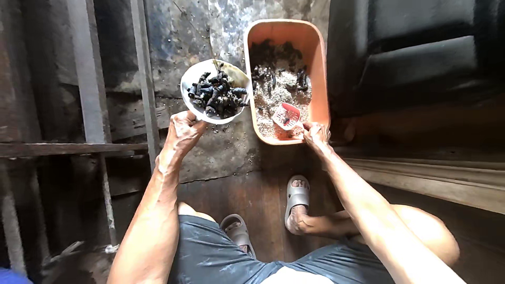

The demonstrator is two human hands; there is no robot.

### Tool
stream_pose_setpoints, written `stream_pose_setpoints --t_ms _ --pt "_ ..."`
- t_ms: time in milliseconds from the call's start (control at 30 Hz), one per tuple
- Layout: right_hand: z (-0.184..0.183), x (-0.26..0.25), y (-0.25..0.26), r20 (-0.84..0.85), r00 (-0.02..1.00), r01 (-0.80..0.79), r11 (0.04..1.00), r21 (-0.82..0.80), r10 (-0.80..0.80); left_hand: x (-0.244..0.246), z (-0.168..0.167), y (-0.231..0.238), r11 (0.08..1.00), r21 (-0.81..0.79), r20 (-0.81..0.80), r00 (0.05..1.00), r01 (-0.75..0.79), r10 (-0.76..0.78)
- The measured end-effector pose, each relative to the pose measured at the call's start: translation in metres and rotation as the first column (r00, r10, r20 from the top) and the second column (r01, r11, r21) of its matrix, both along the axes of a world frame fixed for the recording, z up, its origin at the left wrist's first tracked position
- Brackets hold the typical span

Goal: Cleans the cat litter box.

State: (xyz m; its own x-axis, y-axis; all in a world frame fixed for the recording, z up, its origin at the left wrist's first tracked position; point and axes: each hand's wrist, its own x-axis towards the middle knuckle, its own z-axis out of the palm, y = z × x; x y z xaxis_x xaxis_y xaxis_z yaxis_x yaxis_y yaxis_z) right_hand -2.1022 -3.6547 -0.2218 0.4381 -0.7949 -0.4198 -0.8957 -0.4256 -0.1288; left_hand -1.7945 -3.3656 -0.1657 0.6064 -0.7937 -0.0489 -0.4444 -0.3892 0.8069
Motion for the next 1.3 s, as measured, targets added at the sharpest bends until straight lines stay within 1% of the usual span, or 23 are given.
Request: stream_pose_setpoints --t_ms 67,167,300,433,567,767,900,967,1000,1067,1133,1200,1300 --pt "-0.003 0.012 0.001 0.003 0.999 -0.032 0.999 -0.005 0.032 0.001 0.001 0.004 1.000 0.009 0.000 1.000 -0.009 0.009" --pt "-0.010 0.026 0.005 0.017 1.000 -0.024 0.999 0.022 0.024 0.001 0.003 0.007 0.999 0.024 0.008 0.999 -0.035 0.035" --pt "-0.019 0.033 0.002 0.082 0.997 -0.004 0.993 0.115 -0.005 0.002 0.008 0.012 0.998 0.039 -0.005 0.999 -0.052 0.052" --pt "-0.012 0.039 -0.004 0.014 1.000 -0.008 0.985 0.170 0.006 0.003 0.008 0.016 0.998 0.036 -0.001 0.998 -0.057 0.057" --pt "-0.003 0.041 0.001 0.003 1.000 -0.029 0.989 0.144 0.029 0.003 0.007 0.017 0.998 0.017 0.012 0.999 -0.053 0.053" --pt "-0.008 0.062 0.023 0.018 0.997 -0.072 0.997 0.027 0.071 0.001 0.006 0.015 0.999 0.032 0.028 0.999 -0.044 0.043" --pt "-0.012 0.070 0.030 0.032 0.999 -0.030 0.999 0.032 0.029 -0.001 0.009 0.015 0.998 0.046 0.017 0.999 -0.042 0.041" --pt "-0.019 0.070 0.037 0.064 0.998 -0.009 1.000 0.015 0.008 -0.003 0.010 0.015 0.997 0.052 0.023 0.998 -0.054 0.053" --pt "-0.022 0.070 0.041 0.079 0.997 0.011 0.999 0.035 -0.014 -0.003 0.010 0.016 0.997 0.051 0.026 0.998 -0.059 0.058" --pt "-0.026 0.074 0.049 0.120 0.990 0.061 0.993 0.099 -0.073 -0.002 0.009 0.017 0.997 0.049 0.023 0.998 -0.061 0.060" --pt "-0.026 0.083 0.056 0.143 0.974 0.142 0.969 0.203 -0.173 -0.002 0.010 0.018 0.997 0.042 0.024 0.998 -0.063 0.062" --pt "-0.029 0.092 0.061 0.198 0.938 0.219 0.930 0.296 -0.284 -0.004 0.011 0.018 0.997 0.035 0.021 0.997 -0.069 0.069" --pt "-0.032 0.100 0.069 0.290 0.880 0.259 0.892 0.369 -0.376 -0.004 0.012 0.020 0.997 0.033 0.005 0.997 -0.076 0.076"
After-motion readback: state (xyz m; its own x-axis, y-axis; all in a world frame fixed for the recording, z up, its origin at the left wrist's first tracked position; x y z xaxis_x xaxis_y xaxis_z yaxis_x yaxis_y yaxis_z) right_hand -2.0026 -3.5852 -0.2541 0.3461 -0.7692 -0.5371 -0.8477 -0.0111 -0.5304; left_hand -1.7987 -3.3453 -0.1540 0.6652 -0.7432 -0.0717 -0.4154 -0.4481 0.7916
